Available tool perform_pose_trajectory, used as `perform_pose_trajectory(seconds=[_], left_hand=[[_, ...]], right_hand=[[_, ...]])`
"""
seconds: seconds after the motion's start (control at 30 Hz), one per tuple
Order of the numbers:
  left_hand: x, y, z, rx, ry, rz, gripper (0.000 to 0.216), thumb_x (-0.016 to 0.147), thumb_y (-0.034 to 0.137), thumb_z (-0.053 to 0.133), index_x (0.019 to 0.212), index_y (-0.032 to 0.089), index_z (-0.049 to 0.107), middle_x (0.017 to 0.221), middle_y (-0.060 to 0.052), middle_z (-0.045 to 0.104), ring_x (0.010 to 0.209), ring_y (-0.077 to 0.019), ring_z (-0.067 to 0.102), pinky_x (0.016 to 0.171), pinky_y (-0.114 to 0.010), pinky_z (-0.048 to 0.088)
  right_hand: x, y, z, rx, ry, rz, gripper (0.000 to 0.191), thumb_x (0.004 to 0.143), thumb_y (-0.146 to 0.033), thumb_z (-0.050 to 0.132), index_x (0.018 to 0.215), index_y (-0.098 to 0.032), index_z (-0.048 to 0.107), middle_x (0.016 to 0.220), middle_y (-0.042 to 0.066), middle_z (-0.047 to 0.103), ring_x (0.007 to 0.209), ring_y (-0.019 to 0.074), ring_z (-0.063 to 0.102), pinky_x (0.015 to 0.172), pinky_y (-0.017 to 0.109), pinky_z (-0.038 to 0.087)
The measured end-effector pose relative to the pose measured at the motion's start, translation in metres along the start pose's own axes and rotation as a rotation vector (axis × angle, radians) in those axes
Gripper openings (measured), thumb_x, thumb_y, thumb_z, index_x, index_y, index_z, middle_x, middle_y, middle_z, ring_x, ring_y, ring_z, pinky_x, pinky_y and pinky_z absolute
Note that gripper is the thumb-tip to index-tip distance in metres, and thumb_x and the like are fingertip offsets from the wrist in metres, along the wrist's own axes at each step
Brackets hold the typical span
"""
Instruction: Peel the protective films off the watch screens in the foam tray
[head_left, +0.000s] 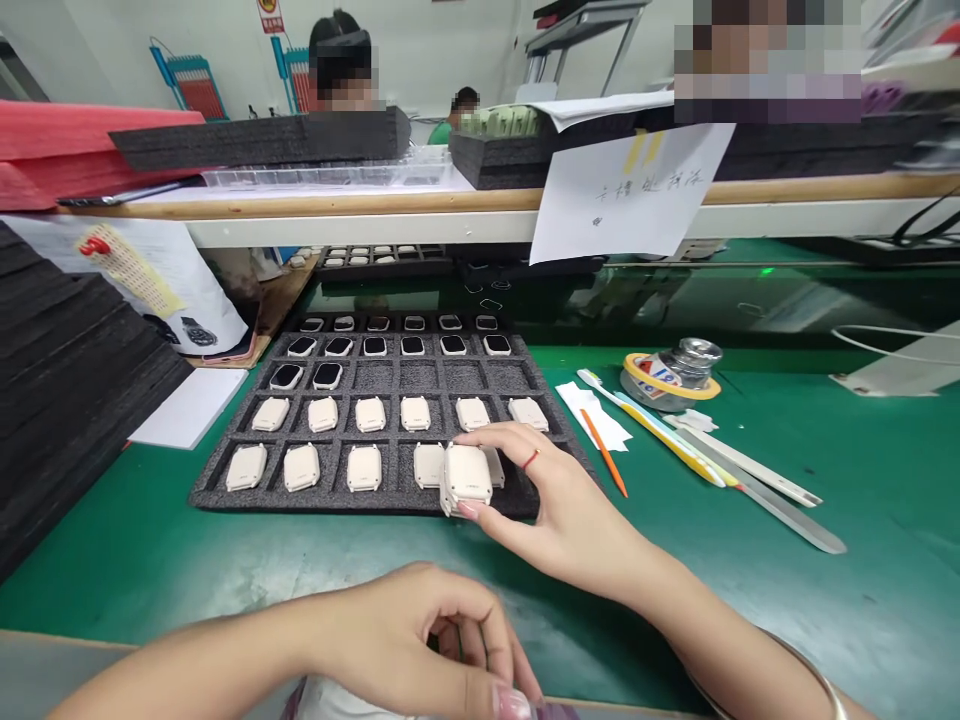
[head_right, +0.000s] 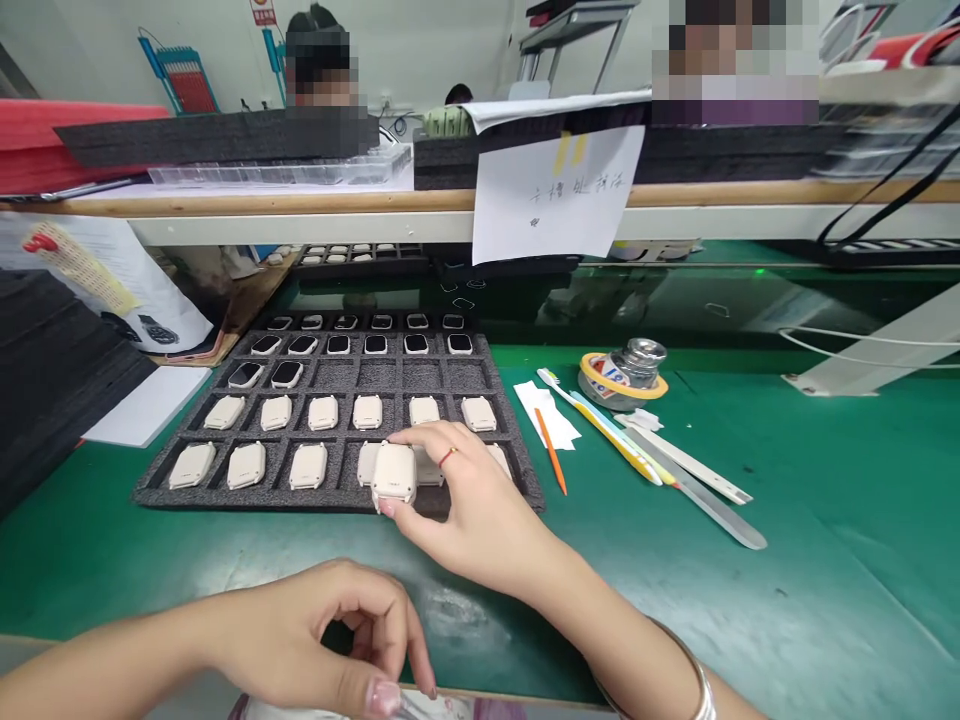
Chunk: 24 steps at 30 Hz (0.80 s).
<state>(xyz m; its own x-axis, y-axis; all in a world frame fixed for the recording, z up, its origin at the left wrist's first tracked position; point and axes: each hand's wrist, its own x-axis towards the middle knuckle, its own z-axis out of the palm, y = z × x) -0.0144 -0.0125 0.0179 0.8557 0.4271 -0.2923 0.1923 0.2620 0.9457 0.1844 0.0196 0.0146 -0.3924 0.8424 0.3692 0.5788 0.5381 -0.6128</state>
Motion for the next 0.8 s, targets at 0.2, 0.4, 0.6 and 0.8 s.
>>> perform_pose_trajectory(seconds=[0.2, 0.4, 0.6, 0.8], left_hand=[[0.001, -0.013, -0.004, 0.171, -0.024, -0.010, 0.023, 0.080, 0.042, 0.071, 0.087, 0.020, 0.072, 0.090, -0.006, 0.072, 0.071, -0.0151, 0.059, 0.064, -0.026, 0.045], [0.005, -0.023, -0.007, 0.245, -0.014, 0.002, 0.026, 0.077, 0.044, 0.072, 0.091, 0.023, 0.076, 0.077, -0.002, 0.068, 0.063, -0.0136, 0.055, 0.061, -0.025, 0.047], [0.006, -0.030, -0.007, 0.266, -0.029, -0.030, 0.026, 0.076, 0.042, 0.071, 0.092, 0.022, 0.077, 0.075, 0.000, 0.064, 0.063, -0.0128, 0.054, 0.063, -0.024, 0.047], [0.006, -0.034, -0.013, 0.356, -0.077, -0.048, 0.027, 0.078, 0.034, 0.068, 0.102, 0.023, 0.076, 0.074, 0.002, 0.061, 0.065, -0.0110, 0.056, 0.065, -0.021, 0.047]], right_hand=[[0.011, -0.009, -0.013, -0.085, -0.141, -0.034, 0.071, 0.083, -0.033, 0.071, 0.145, -0.022, 0.037, 0.144, 0.013, 0.050, 0.133, 0.0292, 0.048, 0.108, 0.050, 0.044], [0.040, -0.044, -0.013, -0.492, -0.491, 0.052, 0.043, 0.080, -0.022, 0.071, 0.121, -0.013, 0.062, 0.106, 0.015, 0.071, 0.092, 0.0343, 0.071, 0.072, 0.043, 0.058], [0.064, -0.051, -0.007, -0.676, -0.641, -0.041, 0.024, 0.066, -0.012, 0.068, 0.090, -0.014, 0.072, 0.077, 0.013, 0.074, 0.070, 0.0326, 0.072, 0.049, 0.031, 0.043], [0.120, -0.023, -0.007, -0.605, -0.511, 0.063, 0.041, 0.073, -0.030, 0.072, 0.112, -0.020, 0.067, 0.093, 0.009, 0.076, 0.091, 0.0297, 0.071, 0.068, 0.029, 0.049]])
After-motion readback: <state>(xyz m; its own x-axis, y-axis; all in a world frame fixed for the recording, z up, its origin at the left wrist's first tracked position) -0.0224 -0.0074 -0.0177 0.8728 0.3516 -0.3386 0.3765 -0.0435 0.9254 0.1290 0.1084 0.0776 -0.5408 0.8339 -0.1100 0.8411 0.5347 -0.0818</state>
